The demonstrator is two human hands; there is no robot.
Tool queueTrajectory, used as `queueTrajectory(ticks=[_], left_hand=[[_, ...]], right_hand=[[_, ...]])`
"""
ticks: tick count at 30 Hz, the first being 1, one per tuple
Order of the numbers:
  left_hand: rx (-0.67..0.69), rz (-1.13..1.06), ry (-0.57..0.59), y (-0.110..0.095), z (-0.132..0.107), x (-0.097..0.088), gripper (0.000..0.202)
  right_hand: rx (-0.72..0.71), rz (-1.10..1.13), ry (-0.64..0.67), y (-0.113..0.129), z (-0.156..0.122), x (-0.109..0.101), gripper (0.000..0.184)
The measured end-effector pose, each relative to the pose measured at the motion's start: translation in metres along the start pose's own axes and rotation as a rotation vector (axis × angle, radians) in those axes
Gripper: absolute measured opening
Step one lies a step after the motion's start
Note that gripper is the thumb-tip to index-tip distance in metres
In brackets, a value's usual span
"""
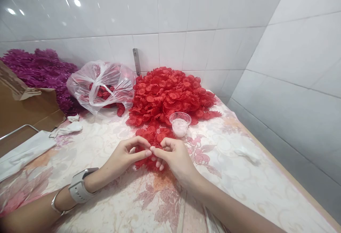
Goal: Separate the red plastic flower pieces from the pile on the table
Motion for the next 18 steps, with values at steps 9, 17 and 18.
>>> queueTrajectory(ticks=[9, 17, 18], left_hand=[[-0.007, -0.059, 0.013, 0.000, 0.000, 0.003, 0.012], [-0.032, -0.048, -0.065, 0.004, -0.001, -0.007, 0.016], [-0.020, -0.018, -0.079, 0.003, -0.001, -0.009, 0.016]], right_hand=[[-0.067, -0.049, -0.016, 0.006, 0.001, -0.002, 0.038], [-0.087, -0.089, 0.160, 0.015, -0.003, 0.013, 0.026], [-0.094, -0.097, 0.149, 0.017, -0.003, 0.013, 0.025]])
Point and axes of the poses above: each hand's wrist, its own z-axis towards the middle knuckle, its own x-axis out of the palm, y = z × x, the point moved 10 cm from there along z, towards the middle knuckle, and after that the axes turned 3 degrees about -z, right-handed, at the moved point
